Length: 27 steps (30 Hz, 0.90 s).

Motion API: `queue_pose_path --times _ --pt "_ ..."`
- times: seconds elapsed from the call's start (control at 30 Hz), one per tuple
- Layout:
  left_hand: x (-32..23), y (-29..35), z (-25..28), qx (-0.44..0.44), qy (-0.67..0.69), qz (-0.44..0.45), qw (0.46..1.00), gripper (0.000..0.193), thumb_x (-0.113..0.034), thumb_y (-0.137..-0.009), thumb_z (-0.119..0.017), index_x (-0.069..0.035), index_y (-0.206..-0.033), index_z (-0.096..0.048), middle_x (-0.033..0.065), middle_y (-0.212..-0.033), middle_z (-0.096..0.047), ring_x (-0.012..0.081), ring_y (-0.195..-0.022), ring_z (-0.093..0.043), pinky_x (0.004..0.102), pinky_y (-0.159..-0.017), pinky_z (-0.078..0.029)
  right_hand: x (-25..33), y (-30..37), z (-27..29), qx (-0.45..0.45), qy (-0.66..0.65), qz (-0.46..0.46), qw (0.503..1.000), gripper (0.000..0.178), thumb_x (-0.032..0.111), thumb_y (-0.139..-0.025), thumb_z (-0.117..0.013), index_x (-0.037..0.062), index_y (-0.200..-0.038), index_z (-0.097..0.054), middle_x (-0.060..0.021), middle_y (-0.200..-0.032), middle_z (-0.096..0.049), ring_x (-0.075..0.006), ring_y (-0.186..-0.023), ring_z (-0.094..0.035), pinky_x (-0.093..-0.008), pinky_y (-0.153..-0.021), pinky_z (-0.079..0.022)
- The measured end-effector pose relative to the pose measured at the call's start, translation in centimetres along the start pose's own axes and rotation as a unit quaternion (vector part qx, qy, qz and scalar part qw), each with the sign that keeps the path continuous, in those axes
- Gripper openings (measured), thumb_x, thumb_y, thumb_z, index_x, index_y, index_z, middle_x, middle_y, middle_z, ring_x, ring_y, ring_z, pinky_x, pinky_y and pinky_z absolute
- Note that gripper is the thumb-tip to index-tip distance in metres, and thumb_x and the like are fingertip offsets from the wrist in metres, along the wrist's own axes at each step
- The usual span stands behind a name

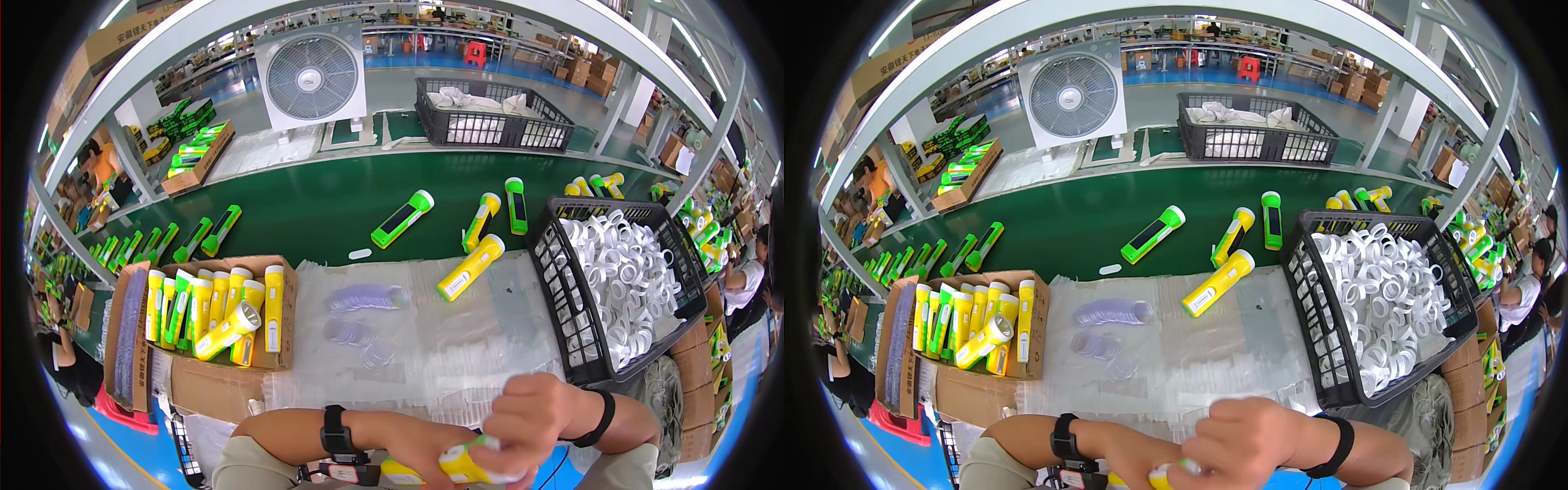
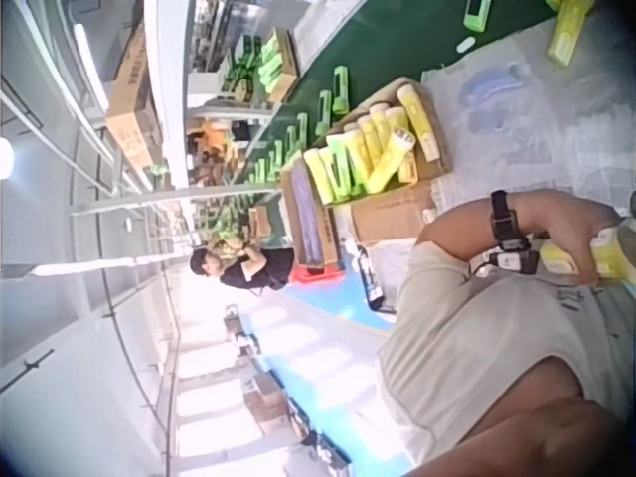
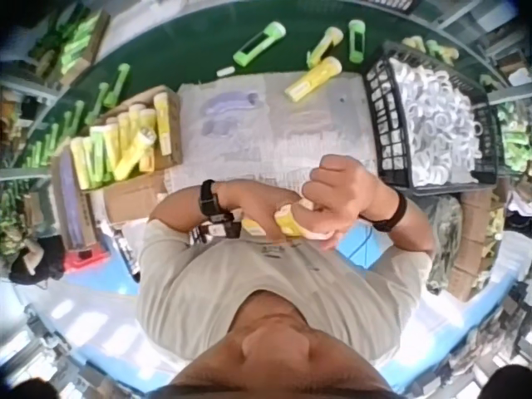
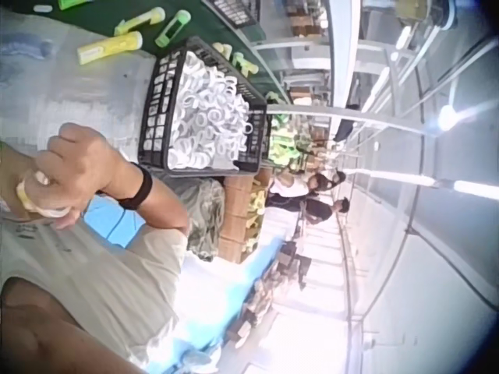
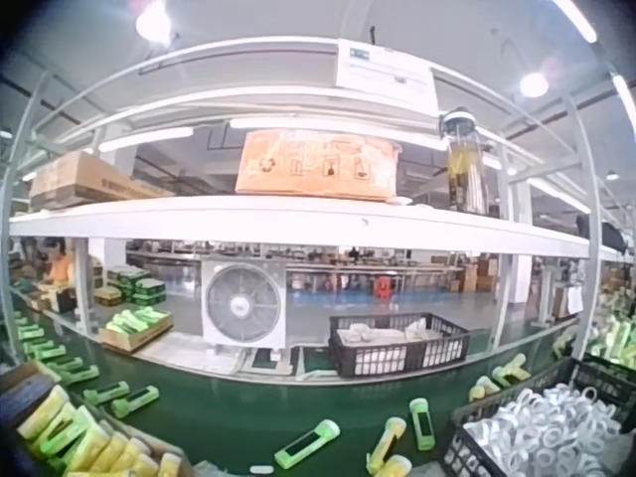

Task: Assembling parts of solar-powered flashlights by attaching lens caps to the housings and organizing them in crates.

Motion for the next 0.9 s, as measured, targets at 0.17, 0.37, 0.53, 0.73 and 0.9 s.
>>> queue_pose_path --times 0.17,0.37,0.53,0.73,0.9 --pt "-0.4 0.4 7.0 -0.251 -0.308 0.221 0.891 0.04 -0.017 -0.075 -0.063 0.002 -0.107 -0.049 0.0183 -0.08 -0.062 0.0336 -0.069 -0.062 0.0383 -0.064 -0.05 -7.4 4.9 -2.5 -0.006 0.108 -0.342 0.934 0.027 0.03 -0.083 -0.052 0.0104 -0.098 -0.062 -0.0049 -0.067 -0.057 -0.025 -0.051 -0.053 -0.0354 -0.045 -0.041" --pt "-0.6 0.5 6.7 -0.248 -0.167 0.163 0.94 0.043 -0.024 -0.078 -0.066 -0.001 -0.109 -0.049 0.0201 -0.085 -0.063 0.0349 -0.074 -0.063 0.0397 -0.065 -0.05 -7.5 4.3 -1.8 -0.136 -0.177 -0.235 0.946 0.045 0.033 -0.092 -0.044 0.0018 -0.124 -0.048 -0.0185 -0.099 -0.06 -0.031 -0.1 -0.057 -0.0369 -0.08 -0.046" --pt "-1.1 0.1 6.4 -0.223 -0.245 0.261 0.907 0.042 -0.023 -0.078 -0.065 0.0 -0.108 -0.047 0.0194 -0.083 -0.063 0.0352 -0.074 -0.063 0.0408 -0.065 -0.051 -6.6 5.4 -3.3 -0.199 -0.204 -0.422 0.861 0.044 0.018 -0.092 -0.04 0.0026 -0.134 -0.04 -0.0165 -0.108 -0.059 -0.0238 -0.107 -0.055 -0.0317 -0.088 -0.044" --pt "-0.3 0.5 8.6 -0.272 -0.474 0.234 0.804 0.045 -0.022 -0.078 -0.064 0.005 -0.108 -0.045 0.0212 -0.078 -0.061 0.0359 -0.066 -0.062 0.0403 -0.057 -0.049 -9.9 7.7 -5.8 -0.213 -0.322 -0.517 0.764 0.046 0.022 -0.096 -0.038 0.0061 -0.139 -0.034 -0.0121 -0.117 -0.054 -0.0175 -0.106 -0.051 -0.0291 -0.092 -0.039" --pt "-0.9 0.4 7.1 -0.204 -0.102 0.192 0.955 0.044 -0.028 -0.085 -0.061 0.0 -0.115 -0.045 0.0144 -0.082 -0.062 0.0261 -0.067 -0.062 0.0347 -0.061 -0.049 -7.5 5.0 -3.6 -0.15 -0.368 -0.321 0.86 0.063 0.044 -0.094 -0.041 -0.0023 -0.136 -0.034 -0.0197 -0.128 -0.047 -0.0267 -0.118 -0.046 -0.0356 -0.1 -0.033"
Point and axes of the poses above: each hand's wrist, its own y-axis away from the middle knuckle, its own z-axis out of the back of the hand, x = y × z, the point moved 6 cm from there along -y, towards the middle knuckle
